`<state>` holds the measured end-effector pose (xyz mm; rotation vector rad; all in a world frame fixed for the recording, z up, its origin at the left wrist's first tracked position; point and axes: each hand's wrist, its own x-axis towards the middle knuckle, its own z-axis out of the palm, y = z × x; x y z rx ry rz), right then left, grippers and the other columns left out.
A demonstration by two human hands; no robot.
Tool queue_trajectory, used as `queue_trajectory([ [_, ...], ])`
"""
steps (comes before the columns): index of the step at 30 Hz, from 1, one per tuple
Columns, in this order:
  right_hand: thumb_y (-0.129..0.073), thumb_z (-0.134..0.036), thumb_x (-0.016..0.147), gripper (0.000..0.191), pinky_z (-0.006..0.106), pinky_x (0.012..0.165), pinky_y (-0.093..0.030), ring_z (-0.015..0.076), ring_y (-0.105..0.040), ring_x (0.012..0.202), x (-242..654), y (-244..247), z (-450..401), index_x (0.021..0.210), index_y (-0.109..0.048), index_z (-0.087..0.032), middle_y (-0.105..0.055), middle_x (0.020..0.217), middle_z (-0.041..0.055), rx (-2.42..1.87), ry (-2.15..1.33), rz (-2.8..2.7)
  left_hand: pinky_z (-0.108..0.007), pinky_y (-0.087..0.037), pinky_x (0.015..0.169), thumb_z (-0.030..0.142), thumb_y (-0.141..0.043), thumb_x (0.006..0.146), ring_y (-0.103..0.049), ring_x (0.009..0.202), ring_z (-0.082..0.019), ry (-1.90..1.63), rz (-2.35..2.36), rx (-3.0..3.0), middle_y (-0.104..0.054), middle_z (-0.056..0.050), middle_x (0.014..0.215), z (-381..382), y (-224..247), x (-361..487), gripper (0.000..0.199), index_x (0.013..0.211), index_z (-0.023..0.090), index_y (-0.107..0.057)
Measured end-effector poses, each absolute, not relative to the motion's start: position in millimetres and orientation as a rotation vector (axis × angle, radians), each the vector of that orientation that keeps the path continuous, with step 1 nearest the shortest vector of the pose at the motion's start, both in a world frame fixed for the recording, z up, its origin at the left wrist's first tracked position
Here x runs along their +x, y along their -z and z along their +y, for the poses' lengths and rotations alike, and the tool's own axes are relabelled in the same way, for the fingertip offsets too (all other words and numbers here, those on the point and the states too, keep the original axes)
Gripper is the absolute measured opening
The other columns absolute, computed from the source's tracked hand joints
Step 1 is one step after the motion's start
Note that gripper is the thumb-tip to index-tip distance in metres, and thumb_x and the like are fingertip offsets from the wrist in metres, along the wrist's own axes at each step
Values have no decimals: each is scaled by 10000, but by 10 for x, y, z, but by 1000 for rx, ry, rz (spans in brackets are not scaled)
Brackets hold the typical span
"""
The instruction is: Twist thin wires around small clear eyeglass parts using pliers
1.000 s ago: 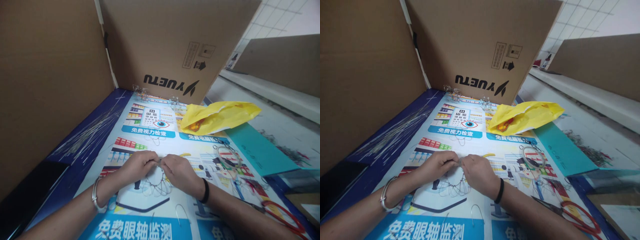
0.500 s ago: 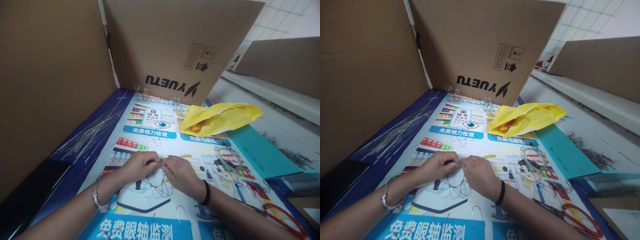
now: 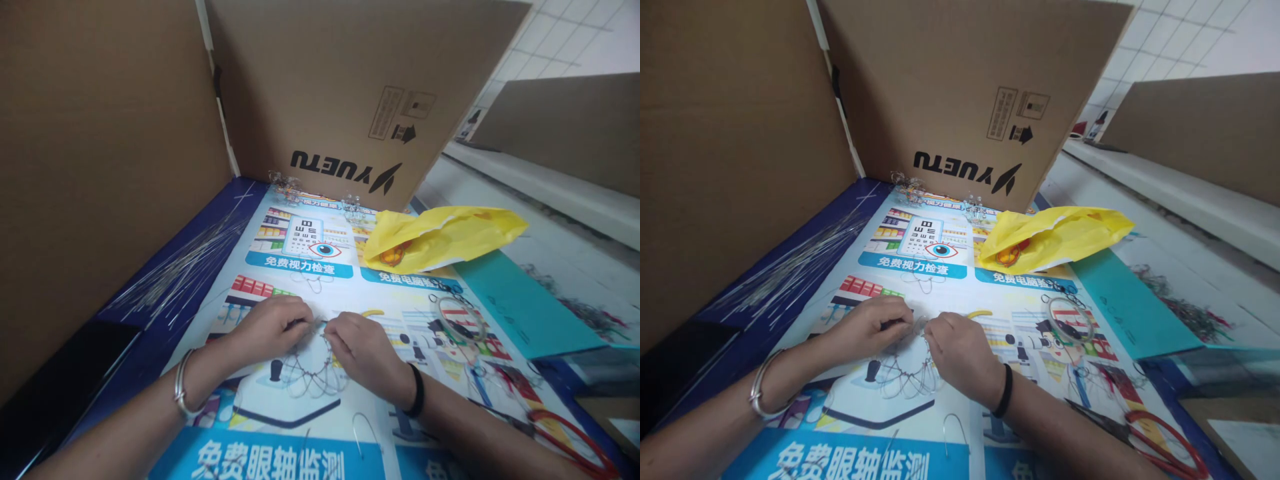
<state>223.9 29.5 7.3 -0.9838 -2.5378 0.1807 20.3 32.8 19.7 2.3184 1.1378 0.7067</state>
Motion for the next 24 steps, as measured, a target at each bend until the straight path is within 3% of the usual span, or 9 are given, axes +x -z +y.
queue_trajectory([
  [18,-418,-179,868,171,231,671,-381,118,-532,723,2252,-54,320,788,-568,-193,-593,746,11,-1065,-310,-2512,-235,-398,686,151,-469,836,-544,734,-119,-713,1048,2189,-623,2,742,366,-172,187,171,791,178,-632],
  [24,-431,-175,852,155,229,667,-381,121,-536,722,2263,-46,323,783,-569,-193,-594,751,13,-1089,-354,-2508,-225,-408,692,96,-448,803,-551,750,-118,-675,1028,2185,-624,-3,763,387,-204,144,215,817,173,-648],
])
